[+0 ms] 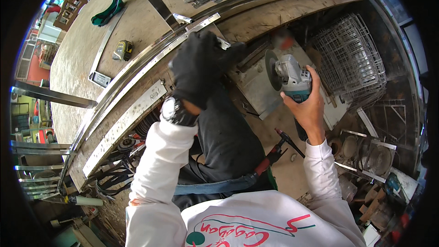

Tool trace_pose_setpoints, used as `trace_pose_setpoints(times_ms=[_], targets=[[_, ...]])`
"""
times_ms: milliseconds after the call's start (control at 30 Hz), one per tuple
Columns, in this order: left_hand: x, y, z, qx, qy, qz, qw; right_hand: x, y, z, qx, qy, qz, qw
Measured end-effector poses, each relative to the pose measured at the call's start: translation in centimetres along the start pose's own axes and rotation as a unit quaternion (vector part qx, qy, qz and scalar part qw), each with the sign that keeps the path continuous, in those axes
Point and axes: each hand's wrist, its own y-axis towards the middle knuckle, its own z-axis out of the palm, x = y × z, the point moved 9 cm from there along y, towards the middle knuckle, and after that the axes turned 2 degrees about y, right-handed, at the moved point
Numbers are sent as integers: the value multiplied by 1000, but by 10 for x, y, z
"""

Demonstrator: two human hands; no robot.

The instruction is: The person measures and marks a metal bar with a tape measure and marker, then uses an angle grinder to cut and smooth the metal. They use a hammer to adjust small metal pieces and continue measuring and marking the workpiece.

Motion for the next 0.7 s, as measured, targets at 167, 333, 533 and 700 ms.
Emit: trace_pose_setpoints(times_ms=[167,333,533,700], targets=[[-5,11,9,20,-31,10,999,0,0,-4,17,1,28,999],[10,21,6,25,-109,54,992,5,2,-3,6,-17,-5,1000],[-18,20,-5,-61,-114,66,989,0,4,0,17,18,43,999],[-62,12,59,3,78,206,976,-1,4,-8,4,28,47,998]])
